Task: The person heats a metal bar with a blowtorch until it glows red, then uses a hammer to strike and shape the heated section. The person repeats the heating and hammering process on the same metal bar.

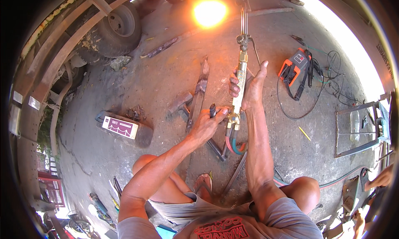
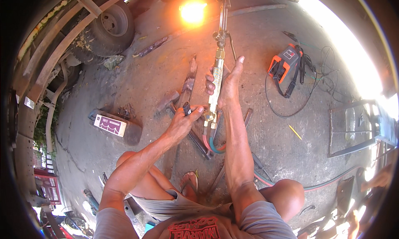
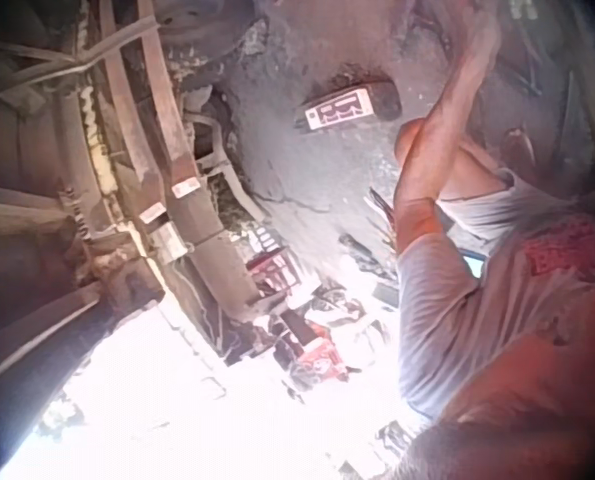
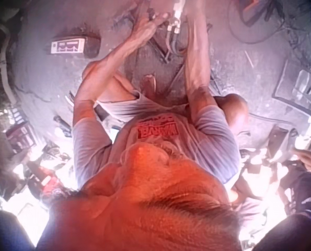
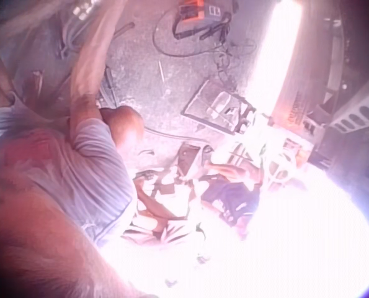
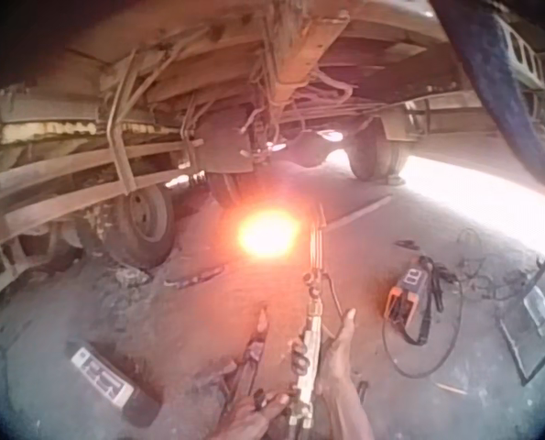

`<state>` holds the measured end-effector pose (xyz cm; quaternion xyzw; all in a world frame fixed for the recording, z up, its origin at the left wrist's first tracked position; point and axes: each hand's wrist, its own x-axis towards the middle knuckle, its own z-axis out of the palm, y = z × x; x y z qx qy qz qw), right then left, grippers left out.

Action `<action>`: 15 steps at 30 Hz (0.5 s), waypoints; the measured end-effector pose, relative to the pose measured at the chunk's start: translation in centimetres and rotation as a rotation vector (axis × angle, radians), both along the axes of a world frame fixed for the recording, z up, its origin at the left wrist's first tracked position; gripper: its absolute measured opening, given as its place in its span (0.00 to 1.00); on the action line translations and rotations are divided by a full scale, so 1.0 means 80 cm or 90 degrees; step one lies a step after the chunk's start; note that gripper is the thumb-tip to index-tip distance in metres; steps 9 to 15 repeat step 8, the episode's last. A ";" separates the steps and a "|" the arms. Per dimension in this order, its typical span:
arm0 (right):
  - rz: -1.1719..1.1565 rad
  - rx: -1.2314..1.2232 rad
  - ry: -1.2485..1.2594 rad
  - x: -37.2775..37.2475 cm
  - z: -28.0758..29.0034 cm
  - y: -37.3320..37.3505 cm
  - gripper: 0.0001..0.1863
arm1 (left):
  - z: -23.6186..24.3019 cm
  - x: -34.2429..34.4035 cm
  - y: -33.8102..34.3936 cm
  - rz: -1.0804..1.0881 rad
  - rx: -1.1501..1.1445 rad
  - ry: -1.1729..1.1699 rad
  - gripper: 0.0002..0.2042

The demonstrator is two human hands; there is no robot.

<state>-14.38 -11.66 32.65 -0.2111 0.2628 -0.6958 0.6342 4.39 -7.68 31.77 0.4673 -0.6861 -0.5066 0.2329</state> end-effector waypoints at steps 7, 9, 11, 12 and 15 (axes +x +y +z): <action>-0.026 0.064 0.038 0.015 -0.014 -0.001 0.49 | 0.048 -0.025 0.024 -0.244 -0.441 -0.481 0.40; -0.026 0.070 0.032 0.015 -0.020 -0.002 0.49 | 0.060 -0.034 0.031 -0.336 -0.387 -0.608 0.43; -0.026 0.070 0.032 0.015 -0.020 -0.002 0.49 | 0.060 -0.034 0.031 -0.336 -0.387 -0.608 0.43; -0.026 0.070 0.032 0.015 -0.020 -0.002 0.49 | 0.060 -0.034 0.031 -0.336 -0.387 -0.608 0.43; -0.026 0.070 0.032 0.015 -0.020 -0.002 0.49 | 0.060 -0.034 0.031 -0.336 -0.387 -0.608 0.43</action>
